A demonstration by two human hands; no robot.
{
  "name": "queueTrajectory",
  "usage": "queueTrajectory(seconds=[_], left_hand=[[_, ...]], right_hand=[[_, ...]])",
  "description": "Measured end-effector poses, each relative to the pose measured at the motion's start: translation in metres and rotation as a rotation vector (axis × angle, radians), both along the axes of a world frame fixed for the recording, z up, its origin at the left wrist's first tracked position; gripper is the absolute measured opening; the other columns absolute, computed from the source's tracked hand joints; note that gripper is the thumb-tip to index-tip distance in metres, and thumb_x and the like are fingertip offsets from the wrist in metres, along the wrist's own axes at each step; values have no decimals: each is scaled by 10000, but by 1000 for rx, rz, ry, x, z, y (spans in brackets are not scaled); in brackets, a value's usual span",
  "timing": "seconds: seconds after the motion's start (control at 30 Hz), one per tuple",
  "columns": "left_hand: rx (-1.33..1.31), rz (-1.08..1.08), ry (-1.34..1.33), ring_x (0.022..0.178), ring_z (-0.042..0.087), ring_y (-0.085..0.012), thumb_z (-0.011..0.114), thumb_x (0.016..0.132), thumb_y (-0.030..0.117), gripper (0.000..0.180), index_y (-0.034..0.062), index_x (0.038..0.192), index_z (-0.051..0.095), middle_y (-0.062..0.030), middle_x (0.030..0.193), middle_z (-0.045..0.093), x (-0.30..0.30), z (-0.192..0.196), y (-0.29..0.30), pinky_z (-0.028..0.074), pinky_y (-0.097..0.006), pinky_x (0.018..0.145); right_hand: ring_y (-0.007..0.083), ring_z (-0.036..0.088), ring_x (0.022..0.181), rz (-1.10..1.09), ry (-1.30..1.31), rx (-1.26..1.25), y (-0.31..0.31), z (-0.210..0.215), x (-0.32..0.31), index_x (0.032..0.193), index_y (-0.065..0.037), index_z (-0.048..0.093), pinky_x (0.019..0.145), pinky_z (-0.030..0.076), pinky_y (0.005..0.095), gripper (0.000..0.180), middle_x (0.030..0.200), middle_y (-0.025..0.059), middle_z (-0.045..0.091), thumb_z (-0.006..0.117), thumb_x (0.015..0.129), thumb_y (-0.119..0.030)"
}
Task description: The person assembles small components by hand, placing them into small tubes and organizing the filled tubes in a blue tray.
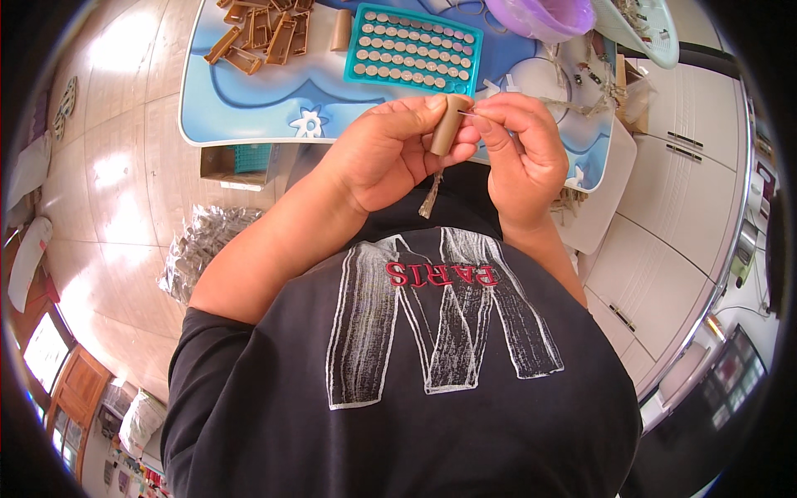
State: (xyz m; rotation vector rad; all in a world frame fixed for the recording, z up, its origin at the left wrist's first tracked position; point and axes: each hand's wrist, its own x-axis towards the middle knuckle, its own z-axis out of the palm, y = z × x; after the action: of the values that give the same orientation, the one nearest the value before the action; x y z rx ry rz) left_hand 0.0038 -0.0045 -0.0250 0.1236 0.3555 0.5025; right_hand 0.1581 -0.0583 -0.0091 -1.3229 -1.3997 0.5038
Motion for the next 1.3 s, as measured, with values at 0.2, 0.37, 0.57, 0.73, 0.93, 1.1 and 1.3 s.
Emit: queueTrajectory(seconds=[0.2, 0.37, 0.57, 0.73, 0.93, 1.1, 1.3], left_hand=[[59, -18, -6, 913, 610, -197, 436, 957, 218, 338, -53, 1145, 507, -124, 938, 627, -2, -4, 1, 482, -298, 863], [32, 4, 83, 911, 591, -184, 447, 951, 223, 325, -43, 1119, 529, -111, 969, 620, -2, 0, 0, 443, -318, 903], [-29, 36, 128, 846, 630, -186, 486, 940, 218, 317, -50, 1094, 556, -118, 920, 632, 0, 3, -1, 514, -285, 819], [75, -9, 110, 960, 612, -172, 442, 956, 218, 360, -39, 1204, 494, -107, 1057, 606, -2, -1, -2, 498, -285, 900], [89, 12, 138, 916, 619, -158, 489, 938, 231, 340, -27, 1153, 540, -87, 1000, 619, 1, 6, -2, 510, -275, 861], [42, 11, 164, 846, 616, -145, 521, 926, 227, 273, -12, 1042, 579, -69, 938, 616, 5, 8, -2, 516, -270, 829], [68, 15, 199, 841, 621, -164, 517, 930, 204, 251, -21, 1031, 564, -91, 938, 619, 1, 9, -2, 523, -282, 815]], right_hand=[[165, 598, 742, 41, -43, 39, 5, 1, 0, 849, 15, 633, 632, 487, 244, 93, 867, 105, 614, 660, 763, 42], [168, 599, 728, 65, -156, 20, 6, 4, 0, 869, 13, 628, 622, 494, 251, 139, 850, 106, 615, 669, 744, 59], [184, 604, 688, 75, -257, 115, 7, 4, 3, 865, 21, 605, 589, 500, 262, 141, 840, 118, 615, 671, 744, 51], [200, 605, 678, 79, -238, 81, 5, 5, 0, 848, 23, 597, 593, 497, 274, 126, 826, 122, 614, 667, 747, 52], [213, 607, 682, 66, -261, 106, 7, 5, 5, 847, 13, 598, 587, 491, 280, 118, 813, 122, 616, 664, 753, 39], [224, 606, 660, 39, -342, 111, 5, 5, 5, 835, 8, 593, 564, 484, 281, 118, 792, 122, 615, 669, 746, 24], [224, 601, 655, 53, -345, 78, 4, 6, 4, 825, 7, 592, 570, 474, 271, 129, 788, 126, 611, 683, 734, 17]])
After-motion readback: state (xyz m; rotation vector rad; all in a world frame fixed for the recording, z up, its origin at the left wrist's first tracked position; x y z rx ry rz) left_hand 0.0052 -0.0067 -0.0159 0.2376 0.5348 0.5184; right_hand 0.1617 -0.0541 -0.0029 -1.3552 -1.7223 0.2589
